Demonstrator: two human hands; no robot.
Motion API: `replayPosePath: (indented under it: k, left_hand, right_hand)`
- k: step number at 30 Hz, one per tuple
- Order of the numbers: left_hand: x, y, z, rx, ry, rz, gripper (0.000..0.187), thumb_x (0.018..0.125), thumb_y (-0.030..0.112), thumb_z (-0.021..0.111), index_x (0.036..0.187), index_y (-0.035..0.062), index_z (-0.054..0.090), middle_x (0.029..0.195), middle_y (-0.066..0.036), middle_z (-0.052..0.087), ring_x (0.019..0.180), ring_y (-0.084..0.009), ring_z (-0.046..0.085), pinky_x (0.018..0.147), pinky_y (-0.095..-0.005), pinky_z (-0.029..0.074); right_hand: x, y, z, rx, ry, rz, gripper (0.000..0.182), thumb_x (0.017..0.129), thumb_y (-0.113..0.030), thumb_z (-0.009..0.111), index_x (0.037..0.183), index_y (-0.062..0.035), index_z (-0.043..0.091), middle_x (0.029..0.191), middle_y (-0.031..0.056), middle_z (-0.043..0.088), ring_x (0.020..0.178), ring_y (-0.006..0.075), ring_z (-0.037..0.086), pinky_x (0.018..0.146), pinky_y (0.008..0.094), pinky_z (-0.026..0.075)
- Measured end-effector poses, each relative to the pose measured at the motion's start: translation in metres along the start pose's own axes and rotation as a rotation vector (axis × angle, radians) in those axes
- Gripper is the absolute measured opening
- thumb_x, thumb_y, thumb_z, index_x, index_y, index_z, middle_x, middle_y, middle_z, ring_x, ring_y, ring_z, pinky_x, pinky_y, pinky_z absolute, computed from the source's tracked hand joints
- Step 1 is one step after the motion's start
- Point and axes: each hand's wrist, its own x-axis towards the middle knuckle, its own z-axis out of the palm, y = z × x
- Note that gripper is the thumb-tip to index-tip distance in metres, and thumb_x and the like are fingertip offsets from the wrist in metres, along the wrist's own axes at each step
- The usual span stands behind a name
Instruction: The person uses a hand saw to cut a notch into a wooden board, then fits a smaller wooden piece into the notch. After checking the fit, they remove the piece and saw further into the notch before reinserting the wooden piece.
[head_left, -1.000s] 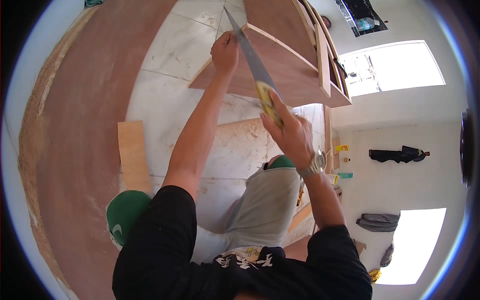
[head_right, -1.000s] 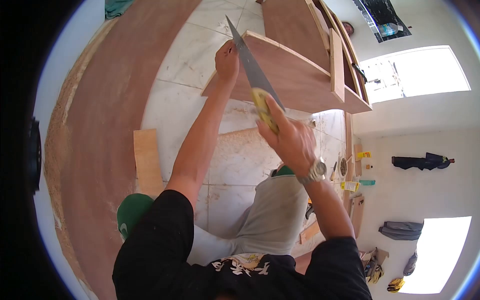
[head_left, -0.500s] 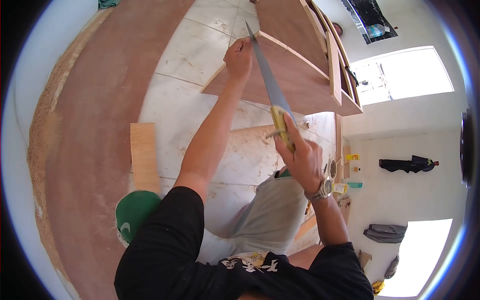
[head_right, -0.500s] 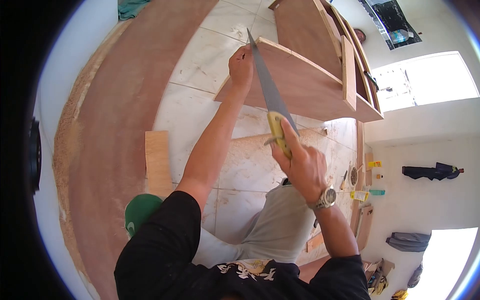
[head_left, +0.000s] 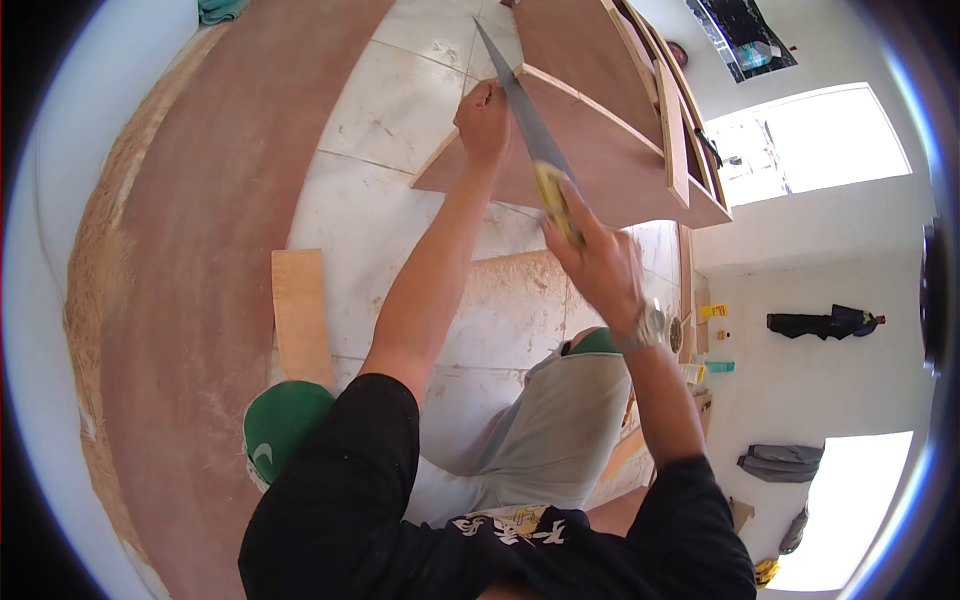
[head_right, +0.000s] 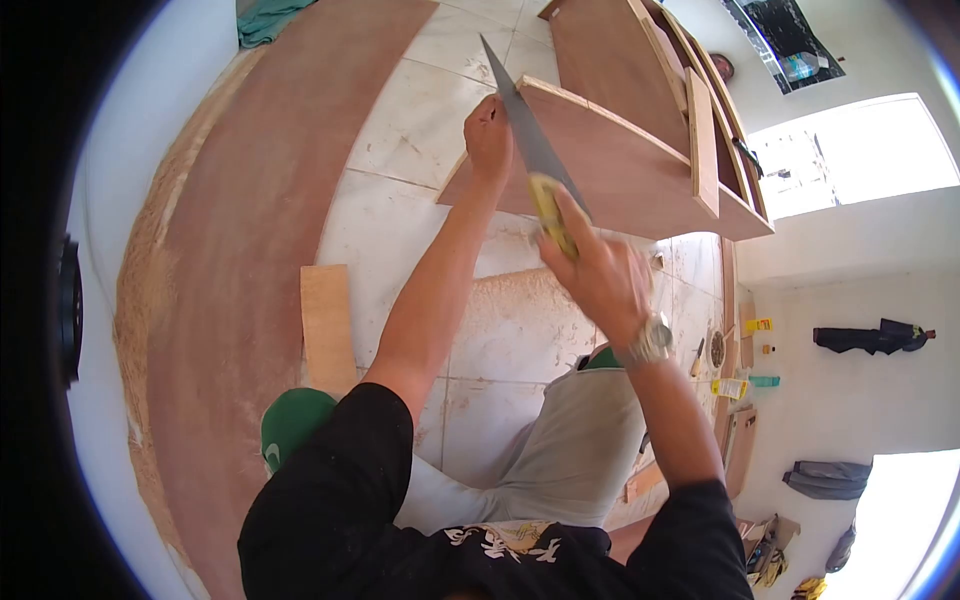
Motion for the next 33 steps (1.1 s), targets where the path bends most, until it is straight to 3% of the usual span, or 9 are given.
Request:
replayPosePath:
  k: [4,6,10,13,19,23,27,30,33]
  left_hand:
    - [0.005,-0.022,-0.003,-0.571,-0.141,-0.039,0.028,0.097,0.025,0.059,0.093,0.0021,0.075,0.071,-0.008,0.066,0.072,-0.0145,0.062,0.067,-0.0334,0.049]
    - [0.008,-0.014,-0.002,-0.283,-0.088,-0.042,0.030,0.098,0.027,0.060,0.093,0.0020,0.075,0.071,-0.008,0.066,0.072,-0.0146,0.061,0.067,-0.0335,0.048]
    - [0.004,0.008,-0.006,0.052,-0.071,-0.097,0.032,0.099,0.031,0.061,0.094,0.0021,0.075,0.072,-0.008,0.067,0.071,-0.0157,0.061,0.068,-0.0331,0.048]
    - [-0.001,0.009,-0.002,0.046,0.024,0.031,0.034,0.100,0.032,0.061,0.094,0.0020,0.075,0.073,-0.009,0.068,0.071,-0.0175,0.061,0.068,-0.0333,0.047]
    - [0.013,-0.034,-0.004,-0.193,-0.110,0.021,0.031,0.100,0.028,0.058,0.093,0.0024,0.074,0.077,-0.010,0.070,0.072,-0.0185,0.063,0.070,-0.0330,0.048]
    - [0.000,0.008,-0.003,-0.292,-0.109,-0.104,0.029,0.102,0.023,0.059,0.087,0.0001,0.068,0.076,-0.006,0.069,0.071,-0.0138,0.060,0.068,-0.0309,0.047]
    - [0.004,0.007,-0.003,-0.160,-0.031,0.003,0.022,0.101,0.020,0.065,0.090,0.0011,0.066,0.077,-0.002,0.065,0.073,-0.0116,0.056,0.070,-0.0286,0.046]
    - [0.001,0.000,-0.001,-0.206,-0.039,-0.013,0.017,0.101,0.017,0.065,0.094,0.0018,0.064,0.082,-0.001,0.064,0.076,-0.0105,0.055,0.072,-0.0273,0.047]
    - [0.008,-0.017,-0.003,-0.458,-0.145,0.004,0.009,0.100,0.011,0.058,0.099,0.0027,0.062,0.094,-0.003,0.065,0.085,-0.0101,0.057,0.076,-0.0269,0.048]
  right_hand:
    - [0.084,-0.015,0.025,-0.056,0.052,-0.073,0.056,0.095,-0.048,0.066,0.143,-0.0202,0.059,0.071,0.0184,0.071,0.059,0.0392,0.069,0.056,0.0482,0.056]
    - [0.076,-0.015,0.017,-0.043,0.035,-0.053,0.056,0.095,-0.047,0.067,0.143,-0.0190,0.059,0.072,0.0184,0.071,0.059,0.0382,0.069,0.056,0.0471,0.056]
    - [-0.046,0.008,-0.020,0.069,0.039,-0.042,0.058,0.094,-0.038,0.071,0.145,-0.0137,0.058,0.075,0.0169,0.074,0.059,0.0325,0.072,0.056,0.0451,0.057]
    - [-0.034,0.017,-0.011,0.071,0.029,-0.078,0.058,0.094,-0.039,0.071,0.145,-0.0153,0.058,0.074,0.0172,0.073,0.059,0.0326,0.072,0.057,0.0463,0.057]
    - [0.107,0.010,0.030,-0.013,0.055,-0.181,0.056,0.094,-0.045,0.069,0.145,-0.0245,0.060,0.069,0.0176,0.069,0.062,0.0371,0.069,0.058,0.0446,0.055]
    - [0.063,0.007,0.008,-0.024,0.002,-0.078,0.056,0.094,-0.043,0.069,0.146,-0.0226,0.060,0.073,0.0174,0.072,0.063,0.0363,0.071,0.060,0.0441,0.056]
    - [-0.053,0.037,-0.020,0.068,0.064,-0.064,0.056,0.092,-0.043,0.072,0.145,-0.0256,0.060,0.070,0.0141,0.072,0.057,0.0355,0.069,0.056,0.0471,0.056]
    - [-0.037,0.046,-0.010,0.090,0.051,-0.072,0.056,0.093,-0.046,0.070,0.144,-0.0266,0.060,0.070,0.0135,0.072,0.058,0.0357,0.069,0.056,0.0469,0.057]
    - [0.093,0.030,0.019,0.002,0.018,-0.155,0.053,0.095,-0.042,0.069,0.144,-0.0241,0.061,0.071,0.0148,0.072,0.060,0.0352,0.070,0.060,0.0427,0.057]
